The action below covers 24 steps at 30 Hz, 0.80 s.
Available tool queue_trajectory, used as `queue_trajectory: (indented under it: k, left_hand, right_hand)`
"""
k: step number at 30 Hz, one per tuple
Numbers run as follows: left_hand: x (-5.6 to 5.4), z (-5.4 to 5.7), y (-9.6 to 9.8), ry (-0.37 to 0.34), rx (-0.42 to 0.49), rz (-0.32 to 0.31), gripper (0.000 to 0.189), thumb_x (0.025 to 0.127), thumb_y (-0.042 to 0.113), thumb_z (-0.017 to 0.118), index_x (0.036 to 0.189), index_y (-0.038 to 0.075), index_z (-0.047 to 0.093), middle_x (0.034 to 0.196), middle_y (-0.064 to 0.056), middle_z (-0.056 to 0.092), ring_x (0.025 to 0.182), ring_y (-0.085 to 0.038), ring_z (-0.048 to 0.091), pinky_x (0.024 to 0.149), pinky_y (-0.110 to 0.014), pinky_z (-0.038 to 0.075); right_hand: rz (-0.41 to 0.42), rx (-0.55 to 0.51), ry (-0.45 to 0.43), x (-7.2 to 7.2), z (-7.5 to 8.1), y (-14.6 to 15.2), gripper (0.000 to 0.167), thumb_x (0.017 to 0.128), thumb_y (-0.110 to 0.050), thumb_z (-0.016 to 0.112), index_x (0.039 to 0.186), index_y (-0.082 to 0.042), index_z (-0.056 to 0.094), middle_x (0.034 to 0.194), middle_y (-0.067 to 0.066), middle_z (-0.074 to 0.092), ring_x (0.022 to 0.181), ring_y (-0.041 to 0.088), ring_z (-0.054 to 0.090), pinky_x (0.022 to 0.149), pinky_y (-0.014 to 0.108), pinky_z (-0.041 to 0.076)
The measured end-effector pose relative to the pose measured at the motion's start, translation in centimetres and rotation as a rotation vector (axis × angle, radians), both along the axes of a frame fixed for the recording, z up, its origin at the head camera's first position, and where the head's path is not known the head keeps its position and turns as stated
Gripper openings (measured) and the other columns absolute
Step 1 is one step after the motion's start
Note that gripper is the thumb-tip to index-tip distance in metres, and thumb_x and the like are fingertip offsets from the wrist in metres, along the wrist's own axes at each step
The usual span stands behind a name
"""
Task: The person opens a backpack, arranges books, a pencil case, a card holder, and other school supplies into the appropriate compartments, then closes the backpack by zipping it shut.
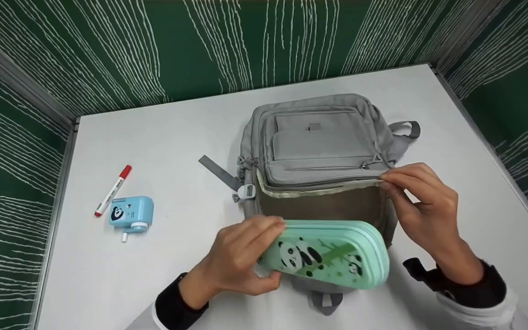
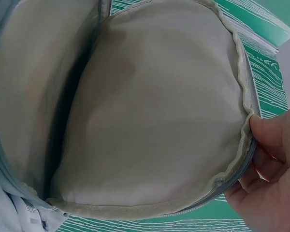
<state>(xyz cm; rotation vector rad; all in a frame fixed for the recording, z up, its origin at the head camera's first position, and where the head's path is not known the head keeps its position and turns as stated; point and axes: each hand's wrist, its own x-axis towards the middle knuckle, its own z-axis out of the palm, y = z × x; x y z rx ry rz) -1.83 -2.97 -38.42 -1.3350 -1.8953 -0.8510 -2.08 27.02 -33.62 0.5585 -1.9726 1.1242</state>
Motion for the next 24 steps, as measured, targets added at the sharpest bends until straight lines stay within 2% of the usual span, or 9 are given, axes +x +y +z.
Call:
queue_trajectory:
  k: [3,6,10,14,17,19,21,22,24]
  left_hand:
    - [0.3,-1.5,1.3,-0.029,-0.131,0.045,0.07,0.057,0.035,0.053,0.119,0.002,0.052,0.114,-0.007,0.054,0.092,-0.019,0.054,0.073,-0.03,0.049]
    - [0.1,-2.5,2.5,-0.082,-0.221,0.122,0.072,0.058,0.037,0.051,0.122,0.005,0.05,0.112,-0.005,0.054,0.086,-0.017,0.053,0.062,-0.029,0.05]
    - [-0.8,-2.9,3.7,-0.186,-0.295,0.245,0.071,0.06,0.04,0.051,0.123,0.007,0.05,0.109,-0.003,0.055,0.08,-0.018,0.053,0.052,-0.029,0.047]
    - [-2.1,-3.2,5.1,-0.236,-0.384,0.347,0.075,0.063,0.041,0.051,0.13,0.009,0.044,0.112,-0.006,0.055,0.079,-0.02,0.054,0.041,-0.029,0.04]
    - [-3.0,-3.5,6.0,-0.266,-0.46,0.411,0.07,0.065,0.044,0.051,0.128,0.012,0.044,0.091,-0.001,0.056,0.058,-0.014,0.048,0.031,-0.026,0.028]
    - [-3.5,-3.6,6.5,-0.309,-0.498,0.441,0.063,0.068,0.046,0.052,0.122,0.014,0.047,0.079,0.003,0.05,0.05,-0.011,0.04,0.032,-0.026,0.024]
    - [-4.0,-3.8,7.0,-0.347,-0.517,0.474,0.051,0.071,0.047,0.052,0.113,0.017,0.05,0.072,0.005,0.045,0.048,-0.011,0.038,0.033,-0.027,0.027]
    - [-4.2,-3.8,7.3,-0.367,-0.522,0.483,0.048,0.072,0.047,0.053,0.11,0.018,0.05,0.072,0.005,0.044,0.05,-0.011,0.04,0.035,-0.027,0.03]
    - [-4.7,-3.9,7.9,-0.379,-0.486,0.488,0.043,0.073,0.045,0.055,0.106,0.019,0.051,0.084,0.003,0.048,0.066,-0.013,0.047,0.051,-0.029,0.04]
  right_hand:
    - [-0.001,-0.003,0.006,0.0,0.2,-0.1,0.017,0.065,0.013,0.068,0.079,0.003,0.069,0.075,0.014,0.063,0.075,0.023,0.055,0.068,0.024,0.04]
    - [0.013,-0.031,0.026,0.0,0.3,-0.4,0.015,0.066,0.012,0.068,0.078,0.005,0.069,0.075,0.016,0.063,0.075,0.024,0.055,0.069,0.025,0.04]
    - [0.038,-0.057,0.05,0.0,0.5,-0.8,0.011,0.067,0.011,0.068,0.076,0.006,0.068,0.074,0.017,0.063,0.074,0.026,0.055,0.07,0.027,0.041]
    - [0.046,-0.049,0.056,0.1,0.6,-0.8,0.009,0.068,0.009,0.069,0.076,0.006,0.068,0.074,0.017,0.063,0.074,0.026,0.055,0.071,0.028,0.041]
    - [0.055,-0.046,0.064,0.1,0.5,-0.8,0.008,0.068,0.008,0.069,0.076,0.006,0.068,0.074,0.017,0.063,0.074,0.026,0.055,0.071,0.028,0.041]
    - [0.065,-0.047,0.073,0.2,0.5,-0.8,0.007,0.068,0.007,0.069,0.075,0.006,0.068,0.074,0.017,0.063,0.074,0.026,0.055,0.071,0.028,0.041]
    - [0.079,-0.051,0.084,0.3,0.6,-0.9,0.006,0.069,0.006,0.069,0.075,0.006,0.068,0.073,0.017,0.062,0.073,0.026,0.055,0.071,0.028,0.041]
    - [0.088,-0.055,0.09,0.4,0.6,-0.9,0.005,0.069,0.006,0.069,0.075,0.006,0.068,0.073,0.017,0.062,0.073,0.026,0.055,0.071,0.028,0.041]
    - [0.106,-0.062,0.104,0.5,0.6,-0.9,0.005,0.07,0.005,0.069,0.074,0.007,0.067,0.073,0.018,0.062,0.072,0.026,0.054,0.071,0.029,0.041]
